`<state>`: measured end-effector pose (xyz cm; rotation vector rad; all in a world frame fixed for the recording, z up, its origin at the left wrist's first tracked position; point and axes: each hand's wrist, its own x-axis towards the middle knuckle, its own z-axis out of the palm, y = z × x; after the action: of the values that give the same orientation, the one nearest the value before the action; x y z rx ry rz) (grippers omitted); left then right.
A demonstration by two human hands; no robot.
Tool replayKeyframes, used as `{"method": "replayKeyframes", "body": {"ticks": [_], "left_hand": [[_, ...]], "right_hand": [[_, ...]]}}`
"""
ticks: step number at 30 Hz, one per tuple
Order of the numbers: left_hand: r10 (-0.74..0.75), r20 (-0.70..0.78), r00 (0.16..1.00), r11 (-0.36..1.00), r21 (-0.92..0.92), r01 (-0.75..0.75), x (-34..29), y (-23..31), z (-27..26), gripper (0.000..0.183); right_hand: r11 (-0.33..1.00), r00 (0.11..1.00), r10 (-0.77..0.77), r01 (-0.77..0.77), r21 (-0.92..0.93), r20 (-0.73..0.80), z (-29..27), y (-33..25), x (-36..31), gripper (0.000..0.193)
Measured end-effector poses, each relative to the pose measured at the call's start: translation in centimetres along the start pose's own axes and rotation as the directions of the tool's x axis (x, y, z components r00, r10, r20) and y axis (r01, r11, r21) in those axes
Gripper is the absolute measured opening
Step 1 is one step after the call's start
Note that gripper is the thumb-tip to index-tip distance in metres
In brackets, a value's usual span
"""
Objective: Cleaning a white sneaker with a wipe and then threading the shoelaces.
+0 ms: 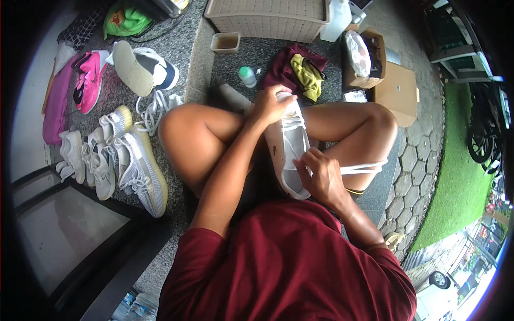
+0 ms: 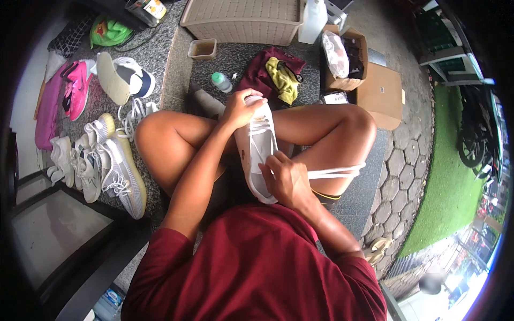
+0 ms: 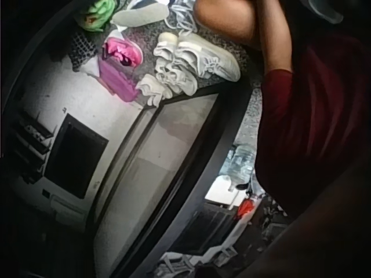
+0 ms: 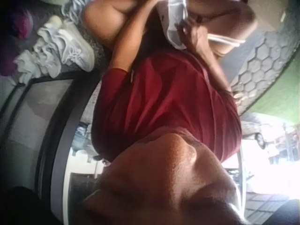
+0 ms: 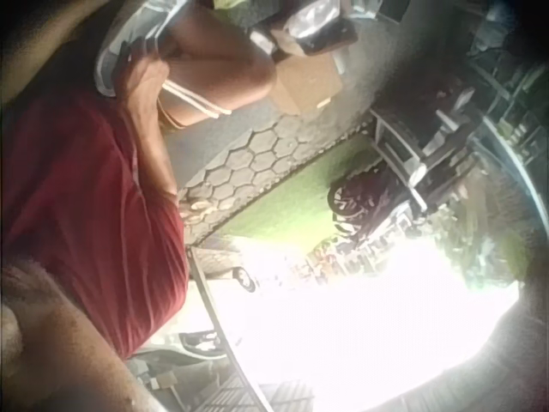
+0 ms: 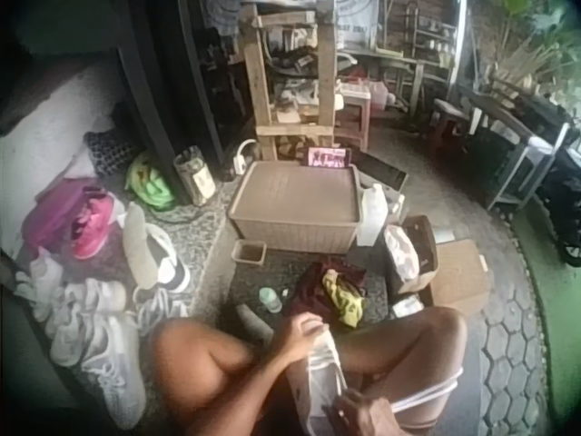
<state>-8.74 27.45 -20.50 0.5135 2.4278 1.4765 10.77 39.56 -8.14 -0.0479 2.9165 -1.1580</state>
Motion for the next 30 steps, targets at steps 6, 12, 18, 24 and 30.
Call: {"method": "replayKeyframes", "body": {"ticks": [6, 12, 18, 24, 30], "left_hand": [[-0.004, -0.012, 1.000, 1.000, 0.001, 0.004, -0.5, -0.4, 0.2, 0.029], [0.008, -0.034, 0.999, 1.000, -0.014, -0.009, -0.4, -0.5, 0.5, 0.033], [0.062, -0.037, 0.997, 0.993, 0.101, -0.058, -0.4, -0.5, -0.2, 0.036], [0.091, -0.092, 0.992, 0.978, 0.195, -0.072, -0.4, 0.1, -1.0, 0.032], [0.548, 0.187, 0.816, 0.836, -0.083, -0.542, -8.0, 13.2, -5.2, 0.022]], "right_hand": [[0.993, 0.999, 0.053, -0.052, 0.104, -0.002, 0.9, -0.5, -0.7, 0.018], [1.000, 1.000, 0.027, -0.027, -0.005, -0.003, -0.6, -1.0, -0.8, 0.015], [0.999, 0.999, 0.047, -0.047, -0.002, -0.011, -2.3, -0.6, -1.5, 0.015], [0.793, 0.889, 0.322, -0.441, 0.421, 0.325, -4.6, -0.1, -2.5, 0.025], [0.628, 0.953, 0.080, -0.276, 0.728, 0.292, -10.4, 2.0, -5.4, 0.029]]}}
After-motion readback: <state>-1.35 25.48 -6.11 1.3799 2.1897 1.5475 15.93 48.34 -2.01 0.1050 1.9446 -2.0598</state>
